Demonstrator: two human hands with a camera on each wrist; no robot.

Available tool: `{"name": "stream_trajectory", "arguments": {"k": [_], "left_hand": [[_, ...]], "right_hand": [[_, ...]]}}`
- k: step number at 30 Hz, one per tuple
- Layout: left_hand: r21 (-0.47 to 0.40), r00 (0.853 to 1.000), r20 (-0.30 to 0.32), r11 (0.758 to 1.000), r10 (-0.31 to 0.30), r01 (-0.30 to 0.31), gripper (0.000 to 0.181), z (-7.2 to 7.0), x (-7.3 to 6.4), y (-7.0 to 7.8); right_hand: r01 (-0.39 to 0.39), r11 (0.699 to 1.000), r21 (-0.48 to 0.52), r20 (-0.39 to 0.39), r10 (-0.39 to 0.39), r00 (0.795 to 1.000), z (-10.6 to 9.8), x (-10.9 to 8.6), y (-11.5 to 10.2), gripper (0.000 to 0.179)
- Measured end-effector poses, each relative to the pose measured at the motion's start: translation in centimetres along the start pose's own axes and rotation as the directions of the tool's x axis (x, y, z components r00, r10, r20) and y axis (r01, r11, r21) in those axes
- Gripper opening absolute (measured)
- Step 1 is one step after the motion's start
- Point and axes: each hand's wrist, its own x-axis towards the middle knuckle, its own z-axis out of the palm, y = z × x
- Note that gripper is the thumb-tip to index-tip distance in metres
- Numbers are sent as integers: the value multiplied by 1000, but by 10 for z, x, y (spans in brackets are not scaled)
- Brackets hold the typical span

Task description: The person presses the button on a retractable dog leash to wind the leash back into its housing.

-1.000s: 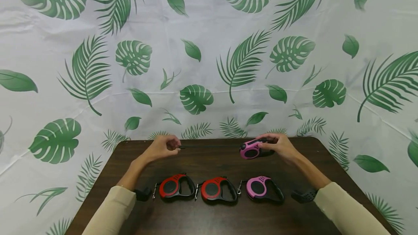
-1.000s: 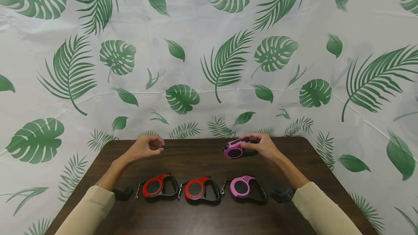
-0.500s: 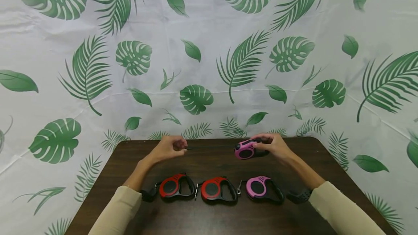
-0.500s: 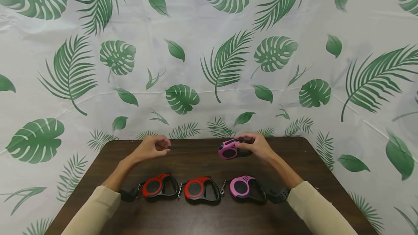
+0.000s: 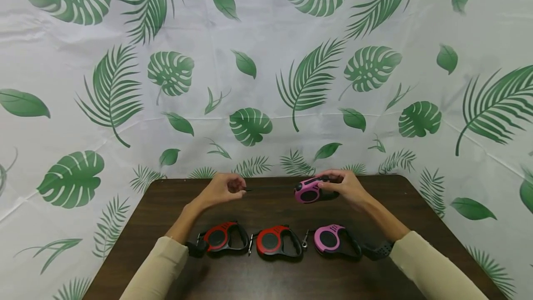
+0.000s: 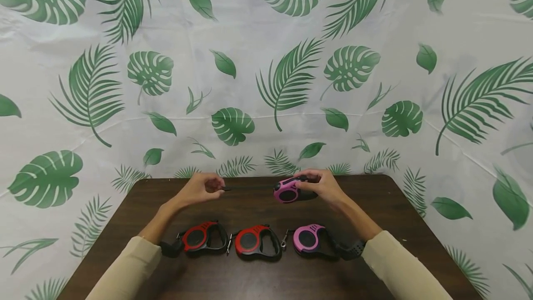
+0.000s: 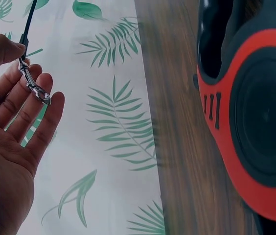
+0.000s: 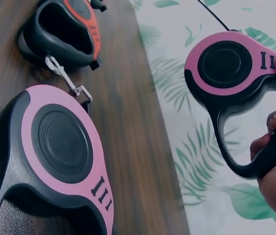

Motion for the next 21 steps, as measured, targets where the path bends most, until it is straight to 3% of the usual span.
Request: {"name": "stream_trajectory", "arguments": {"k": [21], "left_hand": [[-30,1000,-17,999,22,-22,13,18,10,12]], "right_hand": [[5,1000,21,14,-5,1000,13,0,-6,33]]}}
